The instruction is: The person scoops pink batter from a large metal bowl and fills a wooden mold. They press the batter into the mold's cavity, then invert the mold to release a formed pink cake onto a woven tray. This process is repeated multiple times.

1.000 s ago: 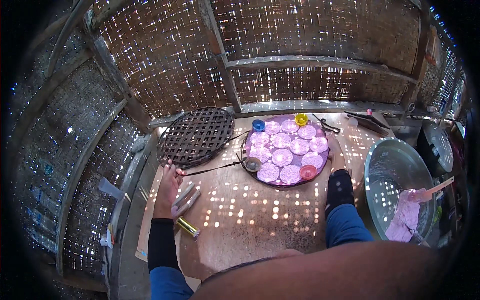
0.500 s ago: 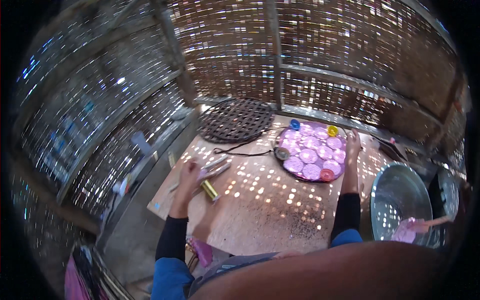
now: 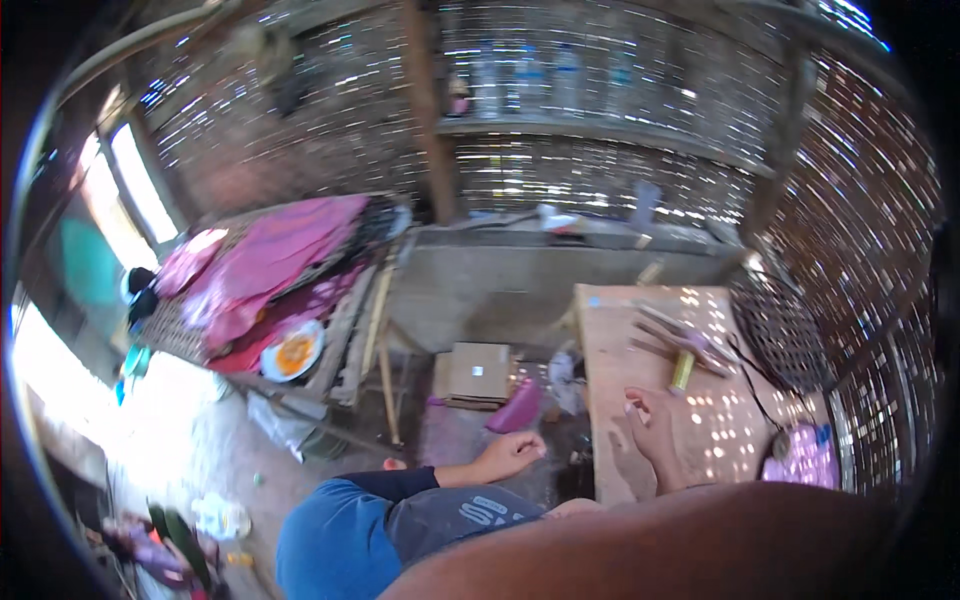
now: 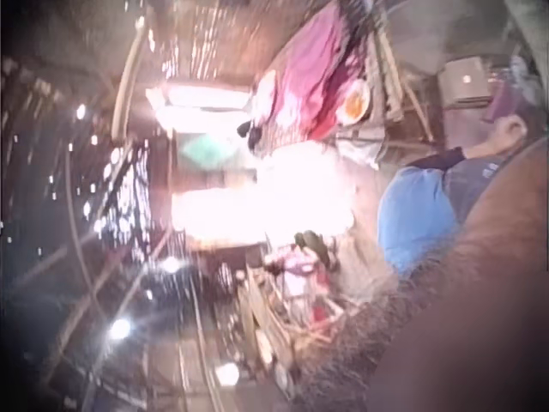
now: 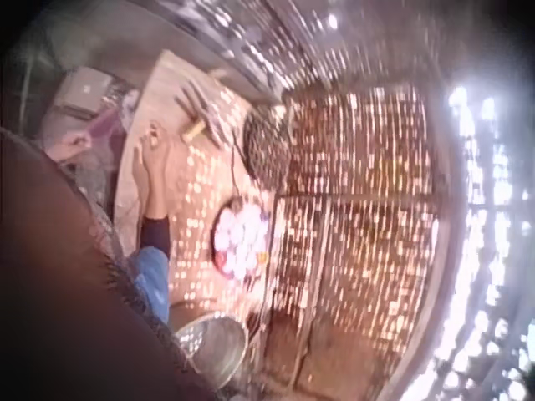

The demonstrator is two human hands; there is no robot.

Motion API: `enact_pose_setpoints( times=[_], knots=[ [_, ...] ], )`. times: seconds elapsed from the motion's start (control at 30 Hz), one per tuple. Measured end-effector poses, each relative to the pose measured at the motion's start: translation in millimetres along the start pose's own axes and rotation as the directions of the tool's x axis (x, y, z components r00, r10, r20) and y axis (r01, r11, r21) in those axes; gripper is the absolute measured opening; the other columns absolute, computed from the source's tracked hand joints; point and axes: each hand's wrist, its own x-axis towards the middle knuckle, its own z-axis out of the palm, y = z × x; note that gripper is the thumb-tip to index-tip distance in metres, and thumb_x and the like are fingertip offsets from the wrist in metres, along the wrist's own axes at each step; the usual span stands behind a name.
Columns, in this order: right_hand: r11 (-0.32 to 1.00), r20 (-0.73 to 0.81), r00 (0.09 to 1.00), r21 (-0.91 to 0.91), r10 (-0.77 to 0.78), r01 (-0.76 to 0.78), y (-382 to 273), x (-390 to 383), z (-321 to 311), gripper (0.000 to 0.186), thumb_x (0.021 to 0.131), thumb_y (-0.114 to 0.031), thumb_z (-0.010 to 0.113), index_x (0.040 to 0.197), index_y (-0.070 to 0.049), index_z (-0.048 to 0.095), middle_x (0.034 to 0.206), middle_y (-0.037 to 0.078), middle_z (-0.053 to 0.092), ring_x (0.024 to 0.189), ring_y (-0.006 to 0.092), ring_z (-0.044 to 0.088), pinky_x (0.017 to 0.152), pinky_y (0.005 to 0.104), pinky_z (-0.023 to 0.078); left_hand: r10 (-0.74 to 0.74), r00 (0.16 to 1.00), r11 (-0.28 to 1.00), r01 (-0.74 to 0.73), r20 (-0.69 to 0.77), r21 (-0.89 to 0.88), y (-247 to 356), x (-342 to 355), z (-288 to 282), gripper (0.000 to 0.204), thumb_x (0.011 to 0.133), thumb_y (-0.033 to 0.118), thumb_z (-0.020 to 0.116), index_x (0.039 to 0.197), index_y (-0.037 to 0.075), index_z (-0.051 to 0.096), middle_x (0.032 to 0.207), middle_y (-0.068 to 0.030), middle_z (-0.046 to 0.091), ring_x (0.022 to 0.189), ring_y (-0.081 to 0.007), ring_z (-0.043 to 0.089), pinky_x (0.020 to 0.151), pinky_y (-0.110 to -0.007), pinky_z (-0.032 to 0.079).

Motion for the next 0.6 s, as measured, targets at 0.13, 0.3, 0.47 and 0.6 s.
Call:
enact_pose_setpoints(
  times=[0.13, 0.3, 0.47, 0.6],
  knots=[
    [0.992, 0.218, 0.976, 0.126, -0.024, -0.004, -17.5, 10.9, 66.3, 0.026, 0.081, -0.009, 0.058, 0.105, 0.002, 0.058, 0.092, 0.011, 0.061, 0.081, 0.016, 0.058, 0.074, 0.0282, 0.047, 0.004, 0.986, 0.97, 0.036, -0.165, 0.24, 31.8, -29.3, -58.6, 0.023, 0.083, 0.022, 0.06, 0.1, 0.008, 0.054, 0.061, 0.0031, 0.035, 0.058, -0.0075, 0.035, 0.055, -0.025, 0.033],
    [0.964, 0.425, 0.904, 0.22, 0.046, -0.152, -75.1, 26.2, 146.3, 0.022, 0.086, -0.009, 0.055, 0.106, 0.0, 0.058, 0.093, 0.004, 0.061, 0.086, 0.0099, 0.055, 0.077, 0.0243, 0.045, 0.263, 0.948, 0.879, -0.159, -0.179, 0.449, 65.3, -73.0, -129.1, 0.024, 0.08, 0.02, 0.064, 0.099, 0.008, 0.057, 0.062, -0.0002, 0.043, 0.059, -0.0139, 0.045, 0.057, -0.029, 0.037],
    [0.89, 0.501, 0.865, 0.4, -0.013, -0.218, -125.6, 54.7, 260.5, 0.024, 0.086, -0.011, 0.056, 0.106, 0.002, 0.057, 0.093, 0.003, 0.06, 0.086, 0.0084, 0.055, 0.078, 0.0234, 0.045, 0.599, 0.778, 0.531, -0.21, -0.189, 0.821, 118.2, -140.0, -253.5, 0.022, 0.073, 0.019, 0.066, 0.092, 0.009, 0.061, 0.072, -0.0042, 0.055, 0.067, -0.0242, 0.054, 0.061, -0.036, 0.039],
    [0.771, 0.469, 0.882, 0.576, -0.039, -0.272, -192.8, 83.2, 366.7, 0.029, 0.088, -0.015, 0.056, 0.112, 0.002, 0.052, 0.089, 0.005, 0.06, 0.077, 0.01, 0.056, 0.069, 0.0235, 0.048, 0.683, 0.672, 0.318, 0.079, -0.286, 0.945, 150.8, -193.5, -364.3, 0.031, 0.071, 0.027, 0.067, 0.095, 0.008, 0.059, 0.086, -0.0076, 0.055, 0.085, -0.0264, 0.051, 0.075, -0.039, 0.034]
  ],
)
